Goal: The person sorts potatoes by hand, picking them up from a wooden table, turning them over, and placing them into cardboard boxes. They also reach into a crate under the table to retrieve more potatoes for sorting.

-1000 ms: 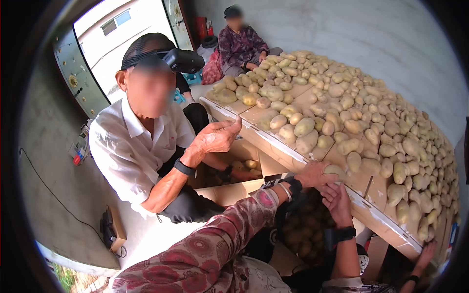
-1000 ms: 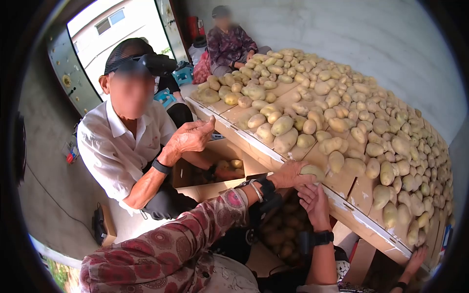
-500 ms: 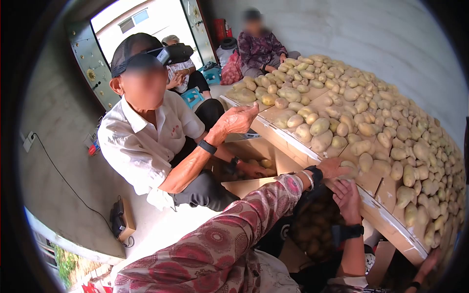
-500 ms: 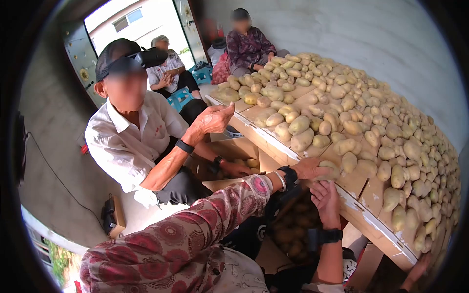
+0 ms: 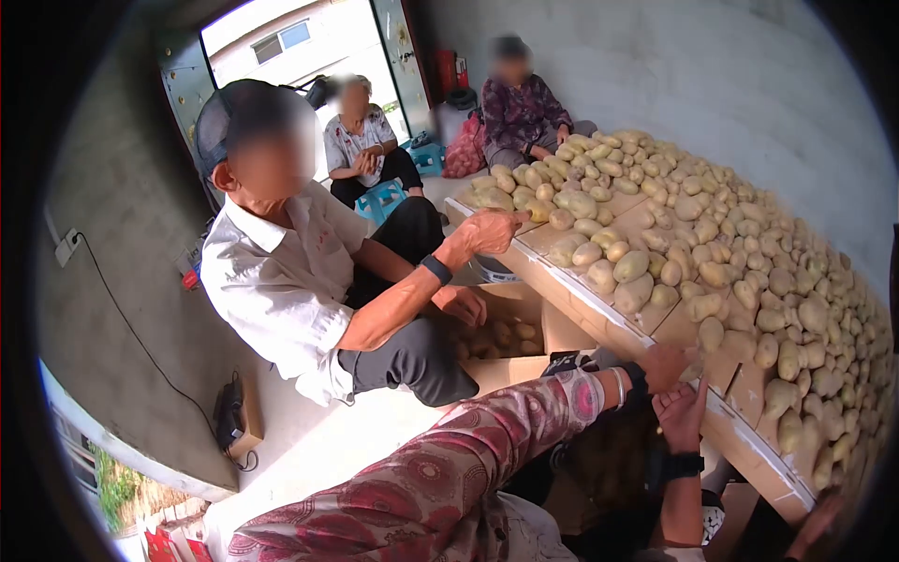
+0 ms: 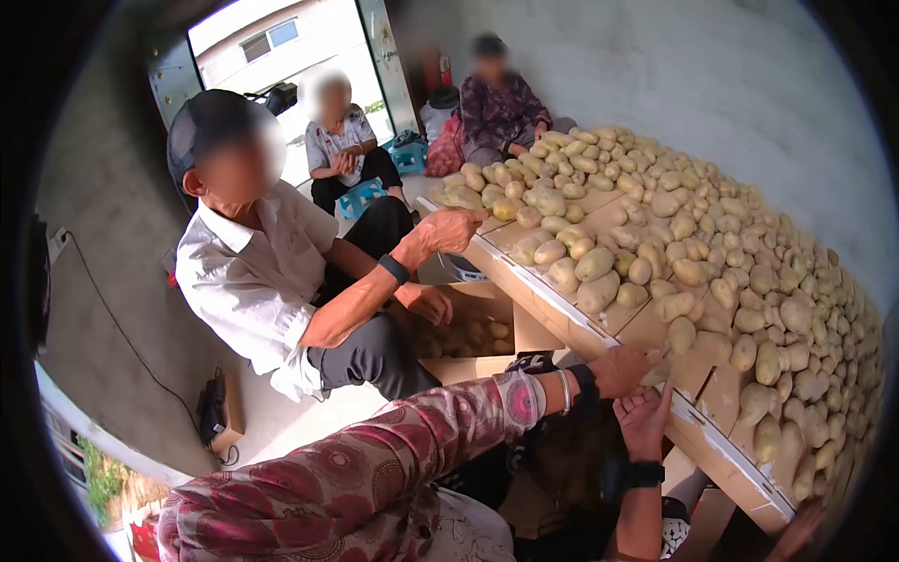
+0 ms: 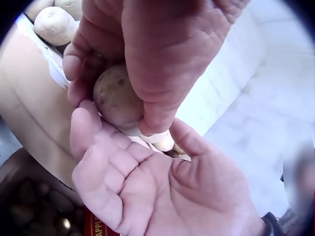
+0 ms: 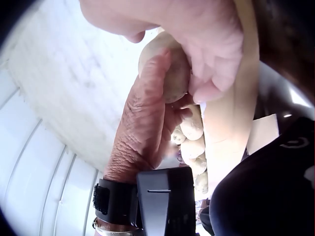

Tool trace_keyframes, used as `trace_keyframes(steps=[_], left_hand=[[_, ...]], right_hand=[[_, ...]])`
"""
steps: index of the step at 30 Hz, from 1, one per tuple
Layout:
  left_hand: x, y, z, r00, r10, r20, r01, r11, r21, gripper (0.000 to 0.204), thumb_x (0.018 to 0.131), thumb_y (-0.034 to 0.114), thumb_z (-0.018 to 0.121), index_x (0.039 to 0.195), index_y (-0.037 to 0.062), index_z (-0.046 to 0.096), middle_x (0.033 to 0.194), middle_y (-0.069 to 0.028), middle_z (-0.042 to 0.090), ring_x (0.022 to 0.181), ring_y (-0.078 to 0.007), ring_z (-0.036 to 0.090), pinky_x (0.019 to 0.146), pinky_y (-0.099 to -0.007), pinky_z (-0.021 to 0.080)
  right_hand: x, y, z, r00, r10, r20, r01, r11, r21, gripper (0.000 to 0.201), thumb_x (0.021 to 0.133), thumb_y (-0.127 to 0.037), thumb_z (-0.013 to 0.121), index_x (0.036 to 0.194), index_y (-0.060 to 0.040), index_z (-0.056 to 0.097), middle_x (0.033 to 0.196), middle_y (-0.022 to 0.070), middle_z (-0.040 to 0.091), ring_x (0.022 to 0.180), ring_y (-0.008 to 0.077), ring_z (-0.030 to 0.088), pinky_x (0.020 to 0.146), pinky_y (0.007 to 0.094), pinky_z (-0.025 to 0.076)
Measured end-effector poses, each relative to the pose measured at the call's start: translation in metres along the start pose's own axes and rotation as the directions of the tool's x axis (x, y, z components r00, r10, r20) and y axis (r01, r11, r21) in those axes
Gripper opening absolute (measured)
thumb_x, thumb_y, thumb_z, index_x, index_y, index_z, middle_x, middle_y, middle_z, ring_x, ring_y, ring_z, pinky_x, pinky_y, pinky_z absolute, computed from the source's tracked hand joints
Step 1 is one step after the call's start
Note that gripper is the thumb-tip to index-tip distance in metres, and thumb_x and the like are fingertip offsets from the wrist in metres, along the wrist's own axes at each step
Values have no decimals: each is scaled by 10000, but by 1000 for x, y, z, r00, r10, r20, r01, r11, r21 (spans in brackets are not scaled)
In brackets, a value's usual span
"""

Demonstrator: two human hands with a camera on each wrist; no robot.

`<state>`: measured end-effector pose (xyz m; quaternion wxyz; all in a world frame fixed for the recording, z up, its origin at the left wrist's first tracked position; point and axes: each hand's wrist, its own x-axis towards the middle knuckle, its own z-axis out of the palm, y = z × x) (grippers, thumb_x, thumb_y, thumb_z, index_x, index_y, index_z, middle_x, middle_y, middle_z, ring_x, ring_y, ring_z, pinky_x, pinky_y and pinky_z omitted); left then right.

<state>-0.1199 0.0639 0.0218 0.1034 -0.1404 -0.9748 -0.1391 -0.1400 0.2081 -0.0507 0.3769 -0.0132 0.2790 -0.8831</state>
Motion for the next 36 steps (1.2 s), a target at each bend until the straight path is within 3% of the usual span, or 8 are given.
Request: trace_keyframes(steps=[10,12,16,20,24,29,34,36], left_hand=[[-12,35,33,973,-93,-212,120,986,118,479,746,162,592,1168,4,431,900,-191,577,750,-336,629,623,-388,517],[-21,40,34,970,71,-234,-28,983,180,488,739,198,608,1157,-5,459,954,-196,566,791,-318,619,666,-393,494],[-53,52,6,965,46,-257,-95,979,-181,503,716,38,594,1186,4,419,946,-172,542,860,-336,597,742,-430,485],[-75,17,-39,996,83,-20,-73,712,-698,367,831,88,609,1152,35,438,889,-112,549,766,-223,596,707,-357,482],[-92,-53,-33,927,-218,-306,4,820,-573,227,873,103,569,1069,20,492,755,-69,556,649,-158,561,598,-307,467],[-112,-68,-15,695,-716,69,94,-5,-996,141,932,160,481,866,44,527,697,-16,561,554,-81,485,509,-212,405],[-102,-67,-17,683,-706,-188,61,311,-948,144,931,175,488,864,55,533,645,12,515,597,-64,500,549,-209,413],[-96,-43,-13,837,-488,-247,-2,449,-894,191,939,228,477,892,48,517,748,-8,536,623,-74,526,550,-232,455]], right_hand=[[-12,-2,30,990,-115,-84,115,993,2,466,897,-509,467,1168,-132,490,1126,43,575,1020,196,561,907,338,453],[-4,0,14,997,-83,8,82,995,62,405,907,-474,471,1130,-138,506,1098,40,577,1028,192,557,905,350,454],[-16,3,-9,993,-95,-65,94,995,-28,392,900,-484,471,1062,-136,549,1054,39,590,981,191,567,860,342,460],[-40,3,25,989,-144,-43,125,948,-294,353,915,-389,489,1128,-108,477,942,57,586,883,199,586,715,339,496],[-45,13,9,986,-97,-134,29,899,-437,392,881,-358,547,1177,-121,446,859,117,590,699,252,618,576,380,528],[-49,18,21,984,-59,-169,-17,909,-416,422,888,-438,512,1049,-49,507,828,118,600,720,240,620,615,362,525],[-32,32,6,995,-61,-83,31,945,-327,408,890,-432,496,1124,-99,463,823,129,573,720,269,595,645,389,507],[-44,30,30,984,-160,-76,114,900,-421,422,928,-342,499,1278,-119,424,900,79,566,773,226,591,648,355,525]])
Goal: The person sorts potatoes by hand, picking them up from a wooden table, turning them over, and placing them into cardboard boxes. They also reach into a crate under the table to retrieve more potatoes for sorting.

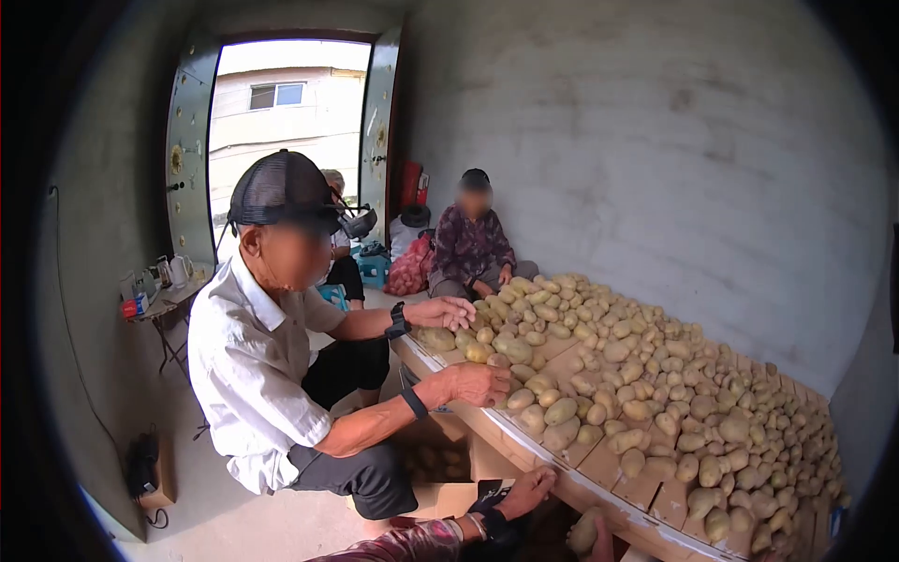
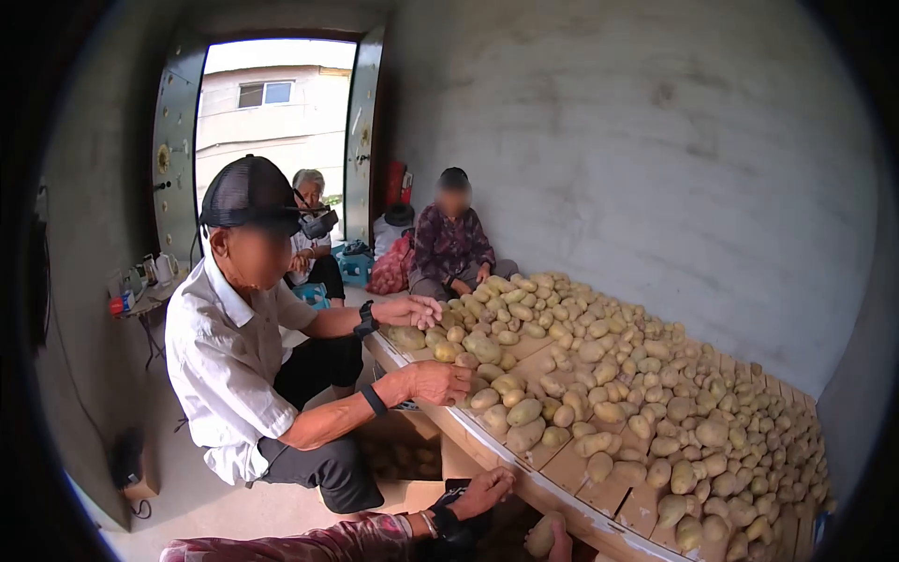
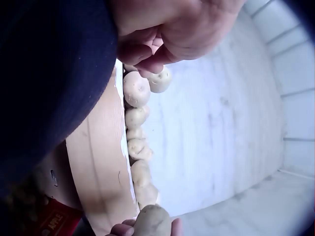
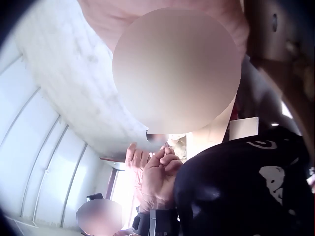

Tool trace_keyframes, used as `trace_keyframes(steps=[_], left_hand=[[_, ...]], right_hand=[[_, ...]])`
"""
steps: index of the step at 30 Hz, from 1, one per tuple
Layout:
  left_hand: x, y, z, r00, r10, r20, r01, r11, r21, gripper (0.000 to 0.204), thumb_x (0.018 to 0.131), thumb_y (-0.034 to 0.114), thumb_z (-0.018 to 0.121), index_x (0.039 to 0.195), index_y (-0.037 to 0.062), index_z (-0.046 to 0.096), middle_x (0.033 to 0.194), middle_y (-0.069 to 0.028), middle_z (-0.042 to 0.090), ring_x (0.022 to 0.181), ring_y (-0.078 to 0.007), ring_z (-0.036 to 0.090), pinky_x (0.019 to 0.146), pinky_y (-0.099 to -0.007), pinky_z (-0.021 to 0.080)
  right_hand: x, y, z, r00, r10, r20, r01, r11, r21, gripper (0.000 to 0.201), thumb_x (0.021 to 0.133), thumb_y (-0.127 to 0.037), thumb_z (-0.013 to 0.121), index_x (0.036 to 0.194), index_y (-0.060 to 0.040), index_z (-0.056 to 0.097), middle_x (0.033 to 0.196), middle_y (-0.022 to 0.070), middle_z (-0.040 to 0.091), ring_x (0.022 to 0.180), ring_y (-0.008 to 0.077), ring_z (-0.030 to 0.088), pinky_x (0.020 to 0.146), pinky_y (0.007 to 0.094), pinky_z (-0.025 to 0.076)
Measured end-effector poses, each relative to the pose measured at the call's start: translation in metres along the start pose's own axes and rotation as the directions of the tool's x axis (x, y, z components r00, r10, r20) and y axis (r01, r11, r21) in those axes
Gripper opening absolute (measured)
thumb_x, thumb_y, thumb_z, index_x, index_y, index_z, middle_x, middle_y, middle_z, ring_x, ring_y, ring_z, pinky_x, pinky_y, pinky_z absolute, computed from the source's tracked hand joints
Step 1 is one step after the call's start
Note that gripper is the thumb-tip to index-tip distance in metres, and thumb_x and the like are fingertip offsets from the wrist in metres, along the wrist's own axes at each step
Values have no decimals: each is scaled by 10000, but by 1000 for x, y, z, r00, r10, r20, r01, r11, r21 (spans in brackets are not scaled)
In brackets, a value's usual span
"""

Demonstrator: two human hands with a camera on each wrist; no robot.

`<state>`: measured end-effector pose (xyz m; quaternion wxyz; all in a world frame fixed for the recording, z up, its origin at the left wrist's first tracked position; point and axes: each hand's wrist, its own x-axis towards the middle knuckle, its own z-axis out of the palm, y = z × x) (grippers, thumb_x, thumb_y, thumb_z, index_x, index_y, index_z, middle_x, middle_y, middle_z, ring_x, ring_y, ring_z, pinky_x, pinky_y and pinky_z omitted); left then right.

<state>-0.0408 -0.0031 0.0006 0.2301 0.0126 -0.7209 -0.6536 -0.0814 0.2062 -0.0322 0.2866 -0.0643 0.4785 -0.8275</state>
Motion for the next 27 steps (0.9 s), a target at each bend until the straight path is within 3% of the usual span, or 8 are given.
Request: trace_keyframes(steps=[4,9,12,14,16,18,22,27], left_hand=[[-5,-9,18,822,-150,550,199,980,-30,297,945,338,447,961,51,523,835,-40,557,725,-113,577,627,-234,482],[-22,-3,28,602,-372,706,573,818,-57,688,890,632,288,1287,77,377,1130,-161,525,1021,-303,561,884,-398,458],[-25,-22,47,306,-409,860,892,438,-109,850,823,744,265,1355,82,294,1323,-169,405,1137,-345,489,947,-484,410],[-31,-27,58,515,-262,816,830,392,-398,784,853,701,283,1348,93,314,1296,-161,445,1148,-306,487,951,-471,414],[-37,-1,60,479,-431,765,878,222,-424,647,917,598,289,1335,106,331,1237,-131,484,1140,-255,492,924,-423,444],[-1,0,13,588,-402,702,805,369,-463,640,920,592,292,1339,111,333,1235,-115,482,1117,-239,496,894,-399,448],[-33,-11,65,523,-294,800,792,513,-330,629,929,590,264,1329,117,370,1168,-69,496,1001,-172,508,733,-288,460],[-38,0,60,467,-272,841,670,730,-135,607,923,609,231,1195,104,431,961,-52,541,731,-151,517,598,-248,441]], right_hand=[[-9,-4,2,990,55,-129,-39,992,119,412,892,-468,487,1064,-93,490,807,109,575,713,230,581,638,347,491],[-19,-18,28,983,17,-182,31,967,254,421,919,-473,441,981,-66,531,797,83,582,751,178,577,687,304,477],[-8,3,15,923,-337,-184,210,845,-492,370,953,-362,415,975,-25,567,903,79,574,880,152,537,775,270,444],[-6,10,19,862,-501,-80,290,615,-733,351,942,-326,436,936,-2,571,913,92,570,861,166,543,766,289,457],[7,12,5,916,-375,-145,241,800,-550,438,926,-354,444,1004,60,565,917,149,620,797,220,585,713,312,477],[60,14,48,889,-458,-12,382,756,-531,412,918,-341,450,964,50,571,904,140,619,795,212,580,706,318,471],[25,22,-38,866,-437,-244,295,839,-457,311,896,-272,458,830,3,589,836,83,592,800,179,544,702,331,433],[-4,6,-20,989,-115,-96,104,989,-109,258,912,-285,442,990,-50,516,876,75,566,808,162,567,728,267,476]])
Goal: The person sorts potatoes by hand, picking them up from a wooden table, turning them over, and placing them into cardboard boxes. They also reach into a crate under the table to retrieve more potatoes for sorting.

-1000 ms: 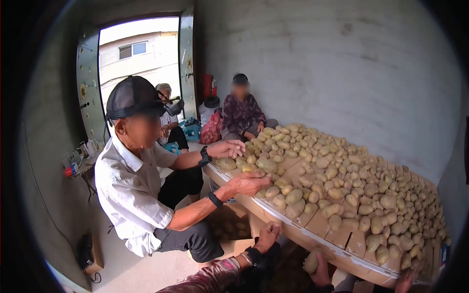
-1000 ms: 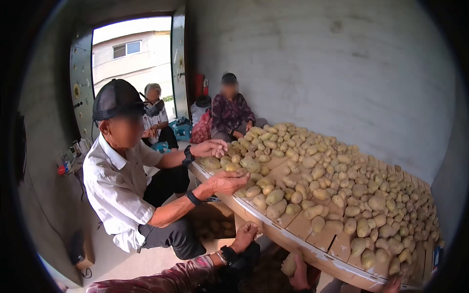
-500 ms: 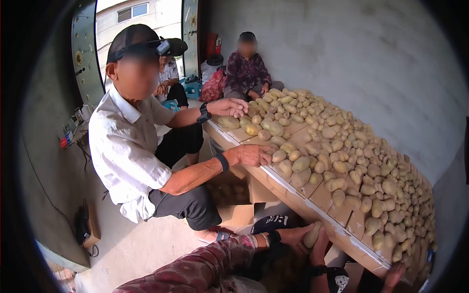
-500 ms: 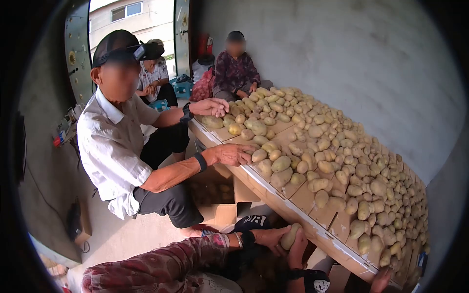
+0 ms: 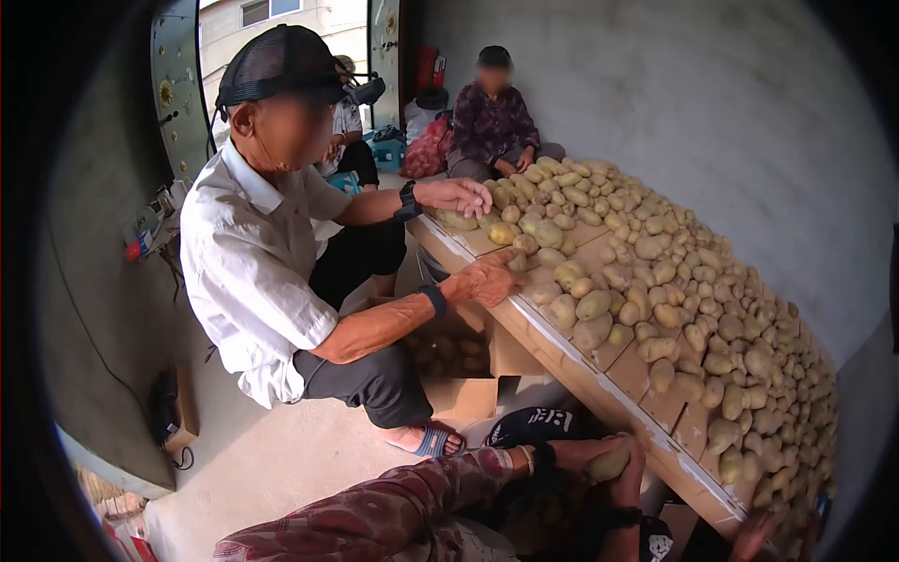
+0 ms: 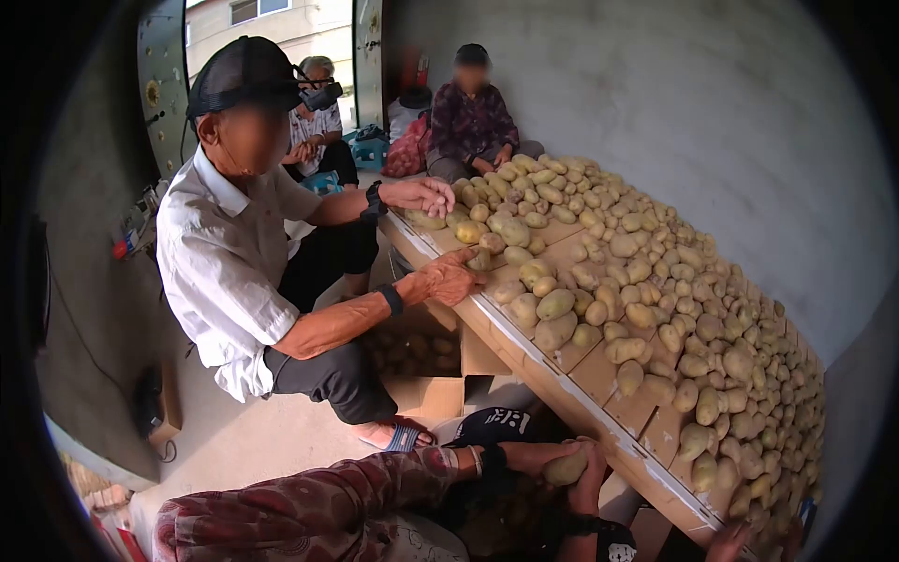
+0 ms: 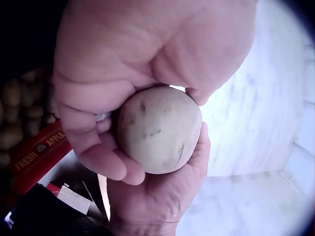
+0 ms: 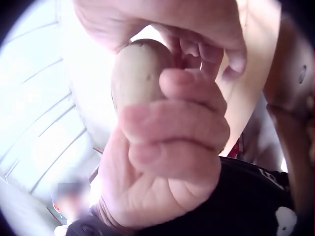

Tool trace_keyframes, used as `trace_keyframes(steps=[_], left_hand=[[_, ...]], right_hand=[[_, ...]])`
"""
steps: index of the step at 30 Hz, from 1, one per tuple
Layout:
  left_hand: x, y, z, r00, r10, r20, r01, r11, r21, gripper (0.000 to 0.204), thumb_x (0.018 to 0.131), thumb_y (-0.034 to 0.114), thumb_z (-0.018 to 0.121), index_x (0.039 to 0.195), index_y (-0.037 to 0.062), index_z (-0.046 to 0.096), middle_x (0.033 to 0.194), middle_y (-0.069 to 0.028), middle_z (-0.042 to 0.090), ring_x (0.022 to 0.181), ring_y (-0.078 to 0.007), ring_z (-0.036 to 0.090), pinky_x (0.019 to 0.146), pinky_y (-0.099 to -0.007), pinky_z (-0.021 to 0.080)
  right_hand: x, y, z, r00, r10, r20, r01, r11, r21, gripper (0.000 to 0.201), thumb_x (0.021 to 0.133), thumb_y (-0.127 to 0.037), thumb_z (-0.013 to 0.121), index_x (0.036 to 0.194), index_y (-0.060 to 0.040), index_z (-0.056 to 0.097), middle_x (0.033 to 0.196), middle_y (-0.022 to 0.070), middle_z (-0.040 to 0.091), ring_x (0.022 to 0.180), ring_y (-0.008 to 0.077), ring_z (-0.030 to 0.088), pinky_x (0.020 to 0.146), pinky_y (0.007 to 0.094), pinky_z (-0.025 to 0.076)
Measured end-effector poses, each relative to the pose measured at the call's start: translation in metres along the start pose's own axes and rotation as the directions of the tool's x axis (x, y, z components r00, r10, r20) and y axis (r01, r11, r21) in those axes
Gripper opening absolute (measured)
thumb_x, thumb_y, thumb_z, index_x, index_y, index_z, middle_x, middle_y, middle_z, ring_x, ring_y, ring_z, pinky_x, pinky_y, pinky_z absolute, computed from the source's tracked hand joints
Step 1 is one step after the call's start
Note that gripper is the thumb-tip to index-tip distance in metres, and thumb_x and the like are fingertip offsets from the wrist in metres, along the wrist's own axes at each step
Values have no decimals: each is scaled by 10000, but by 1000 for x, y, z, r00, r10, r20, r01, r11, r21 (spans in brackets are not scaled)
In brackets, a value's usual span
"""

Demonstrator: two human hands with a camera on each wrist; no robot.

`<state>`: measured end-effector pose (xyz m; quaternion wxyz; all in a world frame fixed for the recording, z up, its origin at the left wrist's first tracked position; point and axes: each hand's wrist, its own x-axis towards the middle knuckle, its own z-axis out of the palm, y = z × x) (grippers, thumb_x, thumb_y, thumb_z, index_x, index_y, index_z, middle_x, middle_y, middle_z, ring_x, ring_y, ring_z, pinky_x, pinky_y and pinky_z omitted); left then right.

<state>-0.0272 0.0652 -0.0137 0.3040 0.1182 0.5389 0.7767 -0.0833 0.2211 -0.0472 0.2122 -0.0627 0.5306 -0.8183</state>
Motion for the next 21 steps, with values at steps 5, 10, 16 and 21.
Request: trace_keyframes(steps=[5,10,16,21], left_hand=[[13,1,5,985,-36,-166,57,990,126,614,891,663,233,1083,130,470,840,-17,522,688,-86,470,564,-230,402],[12,9,2,991,-2,-136,26,985,172,646,866,670,325,1208,131,424,1037,-23,520,861,-142,503,642,-317,457],[28,-10,-11,982,-117,-150,135,984,119,624,863,687,280,1129,167,501,783,0,548,581,-88,502,449,-226,371],[25,8,16,950,-4,-313,34,995,90,627,884,665,241,1129,168,535,678,22,516,470,-66,422,402,-190,311]], right_hand=[[-11,-47,-80,931,-269,-248,190,935,-300,266,916,-282,446,1042,-54,502,896,90,573,819,180,570,758,273,474],[-63,-145,-295,880,-460,-119,52,343,-938,293,925,-283,437,1089,-49,500,936,113,584,837,208,578,791,305,470],[-40,-91,-244,882,-436,-180,136,601,-788,327,936,-284,427,1146,-43,498,985,142,597,858,242,587,830,343,465],[9,4,-7,992,82,-93,-22,858,514,295,908,-310,476,930,-39,590,952,155,624,886,254,593,839,360,471]])
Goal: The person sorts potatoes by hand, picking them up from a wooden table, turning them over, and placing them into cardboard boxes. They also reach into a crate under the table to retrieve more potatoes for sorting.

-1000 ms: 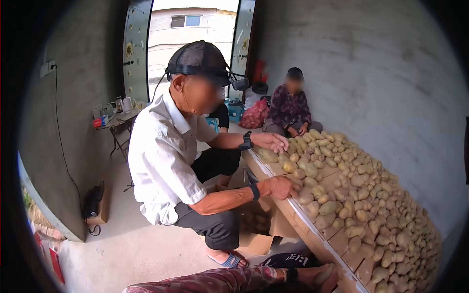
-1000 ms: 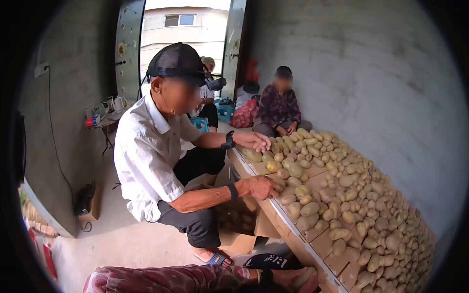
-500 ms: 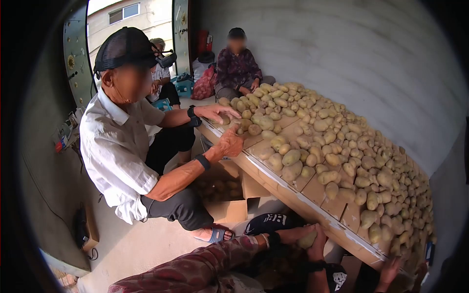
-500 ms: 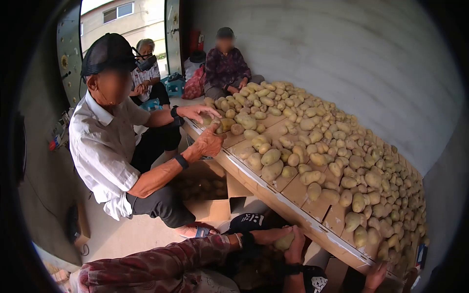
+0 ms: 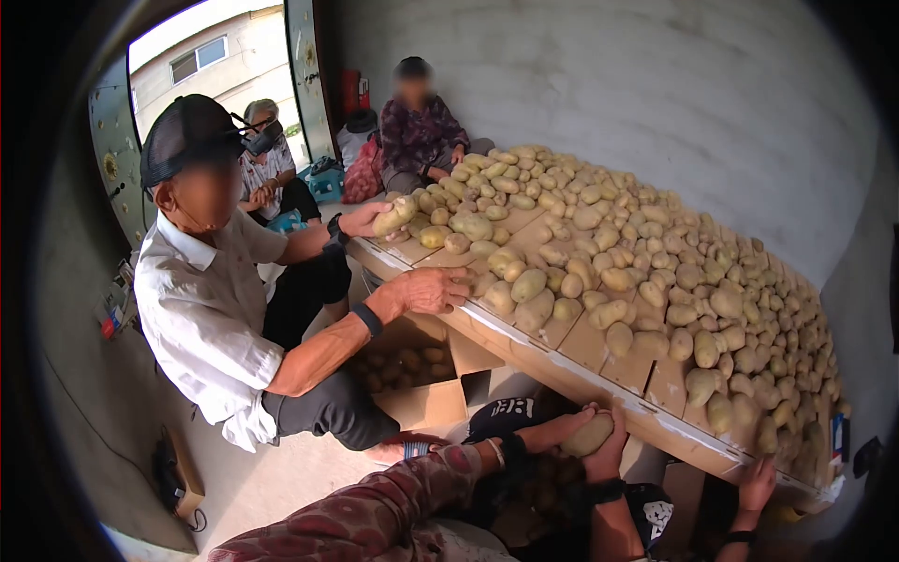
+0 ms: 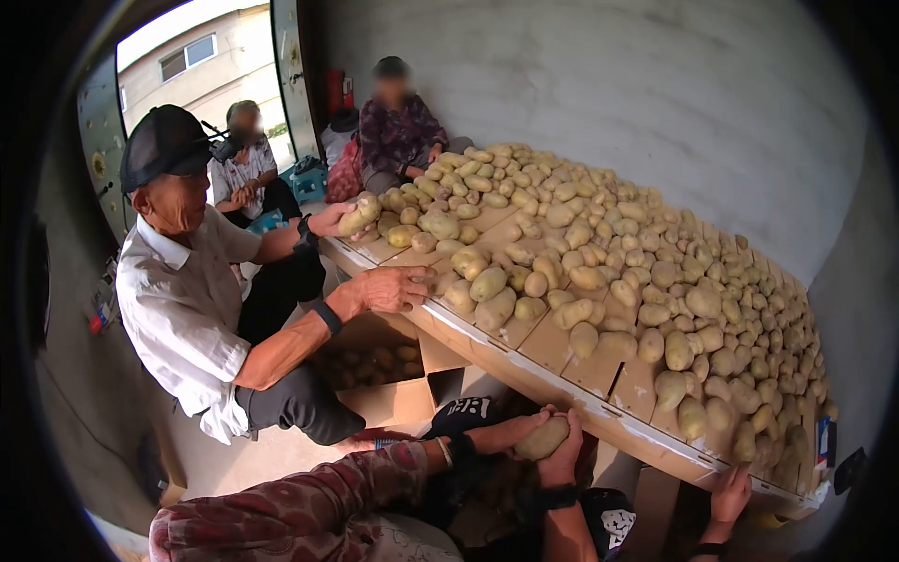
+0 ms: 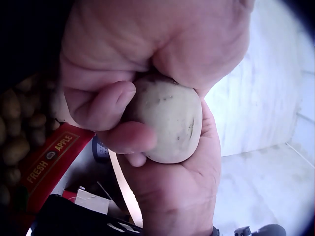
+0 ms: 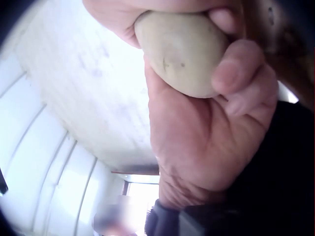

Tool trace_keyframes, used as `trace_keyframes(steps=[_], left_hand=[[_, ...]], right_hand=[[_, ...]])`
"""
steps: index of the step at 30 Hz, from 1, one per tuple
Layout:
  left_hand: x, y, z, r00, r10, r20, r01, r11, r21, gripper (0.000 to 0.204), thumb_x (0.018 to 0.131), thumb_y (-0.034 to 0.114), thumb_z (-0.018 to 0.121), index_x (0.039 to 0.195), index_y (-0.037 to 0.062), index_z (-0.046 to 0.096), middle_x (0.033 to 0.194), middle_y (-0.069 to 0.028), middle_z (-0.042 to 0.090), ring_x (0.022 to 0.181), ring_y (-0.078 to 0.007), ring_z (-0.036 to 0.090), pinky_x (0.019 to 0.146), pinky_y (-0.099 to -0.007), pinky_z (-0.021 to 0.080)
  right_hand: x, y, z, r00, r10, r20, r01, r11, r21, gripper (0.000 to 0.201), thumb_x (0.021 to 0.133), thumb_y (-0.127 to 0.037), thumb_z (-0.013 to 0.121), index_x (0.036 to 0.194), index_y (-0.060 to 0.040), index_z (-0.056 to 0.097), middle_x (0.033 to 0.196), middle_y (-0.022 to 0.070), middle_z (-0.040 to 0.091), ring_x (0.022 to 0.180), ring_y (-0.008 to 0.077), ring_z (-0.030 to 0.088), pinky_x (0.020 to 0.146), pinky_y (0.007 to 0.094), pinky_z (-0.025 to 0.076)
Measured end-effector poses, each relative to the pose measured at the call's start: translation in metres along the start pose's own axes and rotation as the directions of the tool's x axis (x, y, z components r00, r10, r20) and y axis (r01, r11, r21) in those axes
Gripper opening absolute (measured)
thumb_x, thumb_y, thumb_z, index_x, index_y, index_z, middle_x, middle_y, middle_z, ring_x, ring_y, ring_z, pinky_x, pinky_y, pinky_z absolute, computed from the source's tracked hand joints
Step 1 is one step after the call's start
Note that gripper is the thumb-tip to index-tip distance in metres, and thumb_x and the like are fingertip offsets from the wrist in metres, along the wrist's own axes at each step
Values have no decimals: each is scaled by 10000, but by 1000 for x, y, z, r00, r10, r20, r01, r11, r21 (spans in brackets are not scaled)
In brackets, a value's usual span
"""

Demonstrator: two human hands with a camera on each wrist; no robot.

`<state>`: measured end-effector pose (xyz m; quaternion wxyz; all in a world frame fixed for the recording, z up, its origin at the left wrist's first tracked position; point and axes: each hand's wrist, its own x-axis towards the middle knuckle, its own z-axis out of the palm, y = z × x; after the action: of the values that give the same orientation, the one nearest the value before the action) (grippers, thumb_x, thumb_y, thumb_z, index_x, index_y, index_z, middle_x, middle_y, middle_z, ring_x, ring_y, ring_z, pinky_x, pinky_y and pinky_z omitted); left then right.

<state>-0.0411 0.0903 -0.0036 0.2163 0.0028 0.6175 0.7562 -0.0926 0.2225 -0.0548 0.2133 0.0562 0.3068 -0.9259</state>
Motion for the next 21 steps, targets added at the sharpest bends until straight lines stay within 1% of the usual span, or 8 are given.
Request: trace_keyframes(steps=[2,3,9,13,16,18,19,21], left_hand=[[2,-3,-7,997,-18,76,16,1000,26,617,885,662,236,1188,193,500,688,23,516,470,-64,418,402,-190,306],[3,-4,-10,989,-37,145,30,998,54,616,887,659,230,1247,218,464,699,23,516,471,-61,413,403,-190,301],[-5,3,-2,994,-78,73,72,994,80,562,891,645,208,1344,333,327,709,19,525,469,-60,412,406,-197,293],[0,0,-3,993,-102,65,95,990,107,574,891,641,220,1340,305,341,717,16,536,458,-63,408,407,-196,295],[-1,-9,-5,992,-106,72,107,994,-1,567,898,620,249,1345,284,340,727,15,542,471,-63,420,412,-202,313],[12,-18,-16,981,-137,140,130,990,56,552,906,604,245,1339,277,347,734,16,549,505,-60,446,403,-206,319],[15,-22,-9,997,-25,72,23,999,25,548,909,603,232,1344,287,334,721,17,548,499,-61,453,392,-204,317],[9,-14,-8,999,-7,44,5,999,40,552,911,602,214,1368,301,289,791,4,553,489,-71,463,380,-191,314]], right_hand=[[-24,-10,38,999,-44,-18,43,998,-37,323,888,-324,499,728,-53,572,880,142,633,866,245,594,814,353,477],[-21,-8,33,999,-44,-14,43,998,-39,323,888,-324,499,728,-53,572,880,142,633,866,245,594,814,353,477],[-14,-5,26,996,86,16,-86,996,-32,324,894,-321,481,733,-52,565,907,161,626,840,256,589,785,363,477],[-14,-6,23,997,74,-27,-75,996,-43,325,898,-323,470,741,-57,569,910,159,625,836,257,588,782,364,475],[1,0,9,994,109,-25,-110,993,-33,317,897,-321,473,745,-60,569,907,159,626,844,261,589,788,368,477],[-3,1,5,991,130,-28,-130,991,-21,312,896,-320,475,744,-62,565,904,162,626,848,265,589,790,371,479],[-6,-1,15,994,100,-52,-102,994,-27,312,897,-319,476,745,-61,563,902,163,627,849,269,589,795,371,482],[5,6,9,997,79,-6,-79,997,23,317,902,-316,470,749,-55,563,908,169,632,847,275,592,799,365,489]])
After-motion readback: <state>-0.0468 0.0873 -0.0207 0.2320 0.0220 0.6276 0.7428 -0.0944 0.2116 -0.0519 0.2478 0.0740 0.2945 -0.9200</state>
